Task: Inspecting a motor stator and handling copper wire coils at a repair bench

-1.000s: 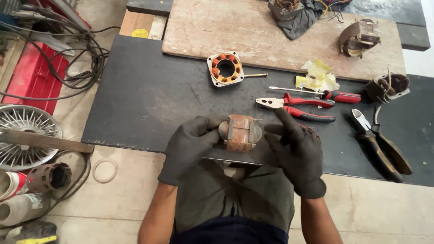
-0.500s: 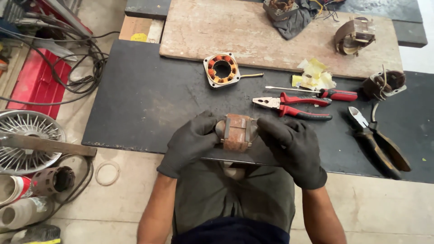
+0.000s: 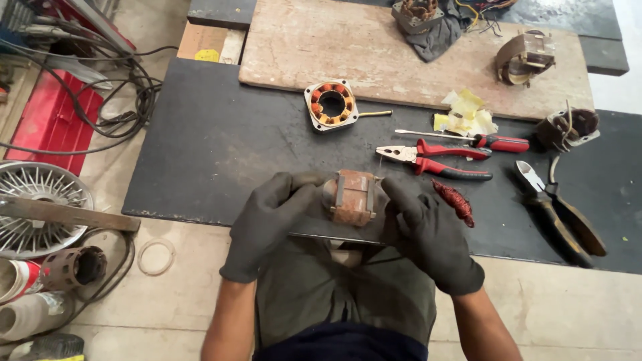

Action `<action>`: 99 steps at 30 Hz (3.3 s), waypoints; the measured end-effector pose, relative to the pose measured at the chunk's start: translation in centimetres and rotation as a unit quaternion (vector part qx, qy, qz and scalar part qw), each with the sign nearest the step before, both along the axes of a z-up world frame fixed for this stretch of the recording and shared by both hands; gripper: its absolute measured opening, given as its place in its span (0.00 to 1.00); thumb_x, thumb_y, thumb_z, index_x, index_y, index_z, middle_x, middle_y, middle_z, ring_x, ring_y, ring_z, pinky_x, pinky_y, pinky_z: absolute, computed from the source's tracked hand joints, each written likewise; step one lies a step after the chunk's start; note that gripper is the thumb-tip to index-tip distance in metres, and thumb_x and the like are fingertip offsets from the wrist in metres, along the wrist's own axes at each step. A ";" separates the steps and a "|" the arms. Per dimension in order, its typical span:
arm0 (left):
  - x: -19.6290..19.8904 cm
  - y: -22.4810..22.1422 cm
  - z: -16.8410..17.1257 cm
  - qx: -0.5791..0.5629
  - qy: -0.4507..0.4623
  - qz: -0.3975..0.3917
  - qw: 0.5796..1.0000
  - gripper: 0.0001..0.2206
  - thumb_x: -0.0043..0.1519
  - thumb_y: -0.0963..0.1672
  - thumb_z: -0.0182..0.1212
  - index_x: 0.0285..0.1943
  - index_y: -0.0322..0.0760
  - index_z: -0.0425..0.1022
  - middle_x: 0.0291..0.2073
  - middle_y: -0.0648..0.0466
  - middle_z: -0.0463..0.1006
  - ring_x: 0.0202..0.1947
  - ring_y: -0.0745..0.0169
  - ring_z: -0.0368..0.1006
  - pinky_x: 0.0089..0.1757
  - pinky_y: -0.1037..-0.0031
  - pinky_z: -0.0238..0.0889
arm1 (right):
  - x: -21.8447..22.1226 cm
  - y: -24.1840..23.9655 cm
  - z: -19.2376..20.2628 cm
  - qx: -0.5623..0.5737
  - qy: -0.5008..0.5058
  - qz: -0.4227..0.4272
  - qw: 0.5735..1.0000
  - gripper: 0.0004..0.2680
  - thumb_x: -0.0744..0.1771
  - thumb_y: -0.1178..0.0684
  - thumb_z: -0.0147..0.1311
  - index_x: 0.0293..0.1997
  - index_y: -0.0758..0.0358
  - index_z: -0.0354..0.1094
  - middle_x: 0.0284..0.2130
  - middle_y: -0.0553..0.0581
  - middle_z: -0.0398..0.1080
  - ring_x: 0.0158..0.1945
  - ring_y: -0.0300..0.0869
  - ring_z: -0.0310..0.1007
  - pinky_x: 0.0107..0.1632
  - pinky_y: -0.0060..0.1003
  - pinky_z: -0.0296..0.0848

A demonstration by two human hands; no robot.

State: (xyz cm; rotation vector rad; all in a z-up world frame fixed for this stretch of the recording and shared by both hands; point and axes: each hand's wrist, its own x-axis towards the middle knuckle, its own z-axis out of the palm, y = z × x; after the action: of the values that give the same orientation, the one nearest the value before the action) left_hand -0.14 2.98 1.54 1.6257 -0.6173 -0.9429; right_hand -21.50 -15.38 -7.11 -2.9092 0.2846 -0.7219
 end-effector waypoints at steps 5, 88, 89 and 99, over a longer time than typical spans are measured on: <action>-0.9 0.0 0.4 -0.021 0.017 0.033 0.999 0.12 0.64 0.45 0.64 0.43 0.28 0.81 0.29 0.46 0.81 0.35 0.66 0.73 0.42 0.71 0.71 | 0.7 0.7 1.0 0.108 0.015 -0.032 0.994 0.28 0.63 0.56 0.60 0.72 0.67 0.54 0.38 0.67 0.77 0.45 0.68 0.74 0.46 0.63 0.73; -1.5 -0.3 -1.8 0.158 -0.166 -0.079 0.970 0.24 0.60 0.53 0.62 0.64 0.43 0.75 0.55 0.45 0.80 0.60 0.42 0.73 0.61 0.53 0.62 | -2.5 0.0 1.6 0.171 -0.106 -0.081 0.976 0.23 0.63 0.59 0.65 0.67 0.56 0.65 0.38 0.51 0.82 0.32 0.46 0.80 0.41 0.45 0.76; -1.5 -0.1 -2.3 0.135 -0.143 -0.058 0.979 0.17 0.61 0.50 0.63 0.56 0.42 0.77 0.49 0.45 0.82 0.57 0.46 0.77 0.57 0.55 0.66 | -2.6 0.0 1.5 0.173 -0.104 -0.081 0.976 0.23 0.62 0.58 0.66 0.65 0.53 0.68 0.37 0.49 0.82 0.34 0.46 0.80 0.41 0.44 0.76; -0.4 -2.6 -10.1 0.053 0.010 0.055 0.997 0.10 0.54 0.38 0.64 0.39 0.45 0.87 0.25 0.58 0.81 0.28 0.74 0.75 0.36 0.74 0.75 | 0.6 0.2 2.7 0.194 0.111 -0.041 0.974 0.29 0.59 0.38 0.68 0.67 0.44 0.65 0.56 0.59 0.72 0.55 0.68 0.71 0.52 0.62 0.73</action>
State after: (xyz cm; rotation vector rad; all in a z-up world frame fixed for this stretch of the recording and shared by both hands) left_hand -0.56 0.36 -8.57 1.7232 -0.4658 -0.9229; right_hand -20.88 -15.18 -4.44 -2.6100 0.5103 -0.3039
